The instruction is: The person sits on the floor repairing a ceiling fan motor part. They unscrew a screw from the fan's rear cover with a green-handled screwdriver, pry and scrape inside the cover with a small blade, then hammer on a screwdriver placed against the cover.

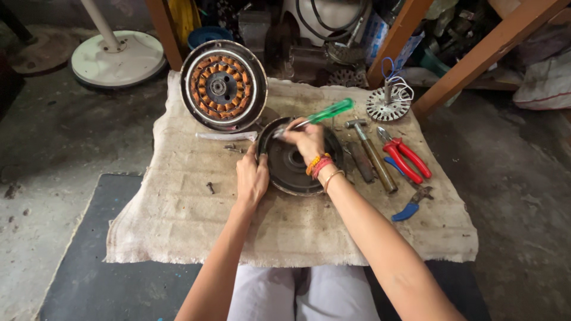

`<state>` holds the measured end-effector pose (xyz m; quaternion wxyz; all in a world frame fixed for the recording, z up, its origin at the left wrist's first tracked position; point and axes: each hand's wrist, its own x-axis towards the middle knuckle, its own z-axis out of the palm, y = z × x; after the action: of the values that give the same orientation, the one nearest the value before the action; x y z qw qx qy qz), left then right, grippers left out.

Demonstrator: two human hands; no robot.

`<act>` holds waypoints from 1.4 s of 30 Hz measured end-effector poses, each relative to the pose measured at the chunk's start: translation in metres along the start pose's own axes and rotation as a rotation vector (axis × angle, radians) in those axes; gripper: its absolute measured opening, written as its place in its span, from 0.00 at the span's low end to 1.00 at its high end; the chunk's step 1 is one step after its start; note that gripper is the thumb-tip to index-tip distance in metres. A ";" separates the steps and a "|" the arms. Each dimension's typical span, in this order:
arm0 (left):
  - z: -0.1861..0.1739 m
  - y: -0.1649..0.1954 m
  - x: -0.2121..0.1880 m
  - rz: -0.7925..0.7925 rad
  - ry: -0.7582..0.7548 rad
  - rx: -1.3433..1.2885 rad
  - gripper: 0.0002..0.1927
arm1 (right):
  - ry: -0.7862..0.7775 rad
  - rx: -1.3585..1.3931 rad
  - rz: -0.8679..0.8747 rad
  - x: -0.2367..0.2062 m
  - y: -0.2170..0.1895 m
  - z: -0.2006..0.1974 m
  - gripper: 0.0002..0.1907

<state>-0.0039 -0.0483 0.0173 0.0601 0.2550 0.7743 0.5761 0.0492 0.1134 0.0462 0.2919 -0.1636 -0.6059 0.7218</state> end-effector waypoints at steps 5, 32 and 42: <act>-0.001 0.002 -0.001 0.030 0.019 0.011 0.23 | -0.107 -0.030 0.039 -0.006 0.006 -0.001 0.08; 0.003 -0.002 -0.001 0.017 0.005 0.055 0.24 | 0.193 -1.554 -0.077 -0.085 -0.063 -0.022 0.13; 0.006 -0.005 -0.003 0.106 0.032 0.061 0.31 | 0.323 -1.502 -0.074 -0.090 -0.066 -0.004 0.12</act>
<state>-0.0005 -0.0450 0.0104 0.0095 0.2880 0.7777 0.5587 0.1366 0.0671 0.0982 0.2114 -0.4009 -0.8884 0.0735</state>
